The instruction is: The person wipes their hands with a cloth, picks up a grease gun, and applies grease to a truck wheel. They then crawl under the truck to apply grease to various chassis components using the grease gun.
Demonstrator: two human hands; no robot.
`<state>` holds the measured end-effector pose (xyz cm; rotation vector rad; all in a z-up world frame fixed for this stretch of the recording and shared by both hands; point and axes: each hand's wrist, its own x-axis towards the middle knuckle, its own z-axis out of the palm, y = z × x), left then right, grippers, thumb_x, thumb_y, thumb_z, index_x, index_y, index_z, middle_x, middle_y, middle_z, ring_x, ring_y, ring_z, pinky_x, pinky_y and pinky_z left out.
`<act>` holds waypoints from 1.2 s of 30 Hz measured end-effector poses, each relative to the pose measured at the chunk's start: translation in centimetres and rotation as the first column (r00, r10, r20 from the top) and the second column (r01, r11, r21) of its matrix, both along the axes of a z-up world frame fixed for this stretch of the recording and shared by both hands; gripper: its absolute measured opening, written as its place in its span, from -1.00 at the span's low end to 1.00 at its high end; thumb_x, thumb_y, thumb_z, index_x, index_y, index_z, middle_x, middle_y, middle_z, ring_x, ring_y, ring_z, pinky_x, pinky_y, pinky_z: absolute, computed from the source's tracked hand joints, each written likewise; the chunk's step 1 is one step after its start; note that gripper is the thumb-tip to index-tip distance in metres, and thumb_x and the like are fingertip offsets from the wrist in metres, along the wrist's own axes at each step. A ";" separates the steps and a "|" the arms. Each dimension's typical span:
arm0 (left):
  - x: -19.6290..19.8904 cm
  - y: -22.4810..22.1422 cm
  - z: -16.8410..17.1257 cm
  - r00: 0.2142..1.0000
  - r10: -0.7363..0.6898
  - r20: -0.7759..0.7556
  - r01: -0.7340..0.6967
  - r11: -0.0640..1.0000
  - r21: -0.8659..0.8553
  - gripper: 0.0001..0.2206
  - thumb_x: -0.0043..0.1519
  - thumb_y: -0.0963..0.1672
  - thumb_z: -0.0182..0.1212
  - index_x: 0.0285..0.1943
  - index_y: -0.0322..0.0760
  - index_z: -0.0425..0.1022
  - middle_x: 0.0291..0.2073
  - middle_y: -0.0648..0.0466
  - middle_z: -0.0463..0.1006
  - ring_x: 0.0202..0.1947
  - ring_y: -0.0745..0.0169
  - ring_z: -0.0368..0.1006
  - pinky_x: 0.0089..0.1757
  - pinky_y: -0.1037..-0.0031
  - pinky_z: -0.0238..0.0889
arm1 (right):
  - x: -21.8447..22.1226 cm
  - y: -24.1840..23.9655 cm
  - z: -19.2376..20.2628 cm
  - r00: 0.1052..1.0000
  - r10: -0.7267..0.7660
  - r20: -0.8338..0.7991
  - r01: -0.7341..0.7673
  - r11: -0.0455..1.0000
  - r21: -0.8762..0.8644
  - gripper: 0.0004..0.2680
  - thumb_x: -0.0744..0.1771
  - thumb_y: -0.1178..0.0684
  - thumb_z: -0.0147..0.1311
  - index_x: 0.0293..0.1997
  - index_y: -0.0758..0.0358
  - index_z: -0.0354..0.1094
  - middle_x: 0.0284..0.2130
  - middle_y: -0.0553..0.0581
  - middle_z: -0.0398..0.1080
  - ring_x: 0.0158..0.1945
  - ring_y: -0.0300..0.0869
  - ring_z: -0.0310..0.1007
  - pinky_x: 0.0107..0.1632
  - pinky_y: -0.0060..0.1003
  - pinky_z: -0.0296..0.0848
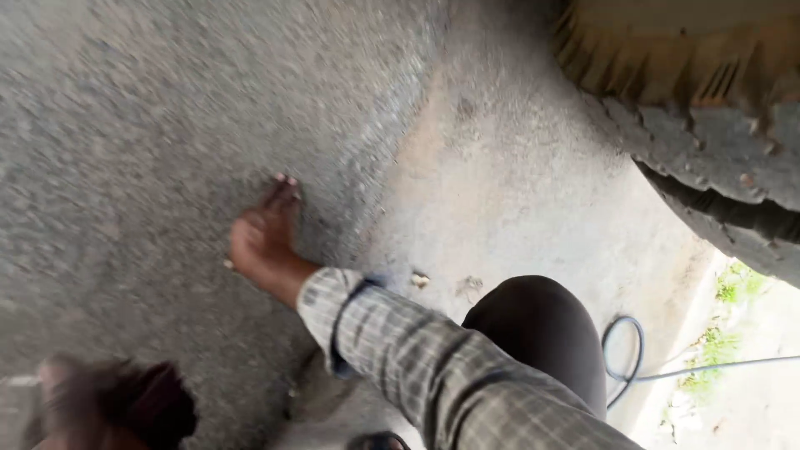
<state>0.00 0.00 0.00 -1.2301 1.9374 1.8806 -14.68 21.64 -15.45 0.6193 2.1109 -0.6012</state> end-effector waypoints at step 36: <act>8.8 18.4 -4.9 0.999 0.013 -0.045 0.018 0.781 0.624 -0.57 0.32 -0.03 0.19 0.25 -0.44 0.41 -0.14 -0.03 0.60 -0.15 0.18 0.57 -0.08 0.29 0.45 | 15.8 17.3 12.7 0.767 0.480 -0.426 -0.641 0.550 -0.535 -0.39 0.28 -0.13 0.28 0.48 0.11 0.02 0.27 0.22 0.30 0.23 0.04 0.39 0.24 0.04 0.35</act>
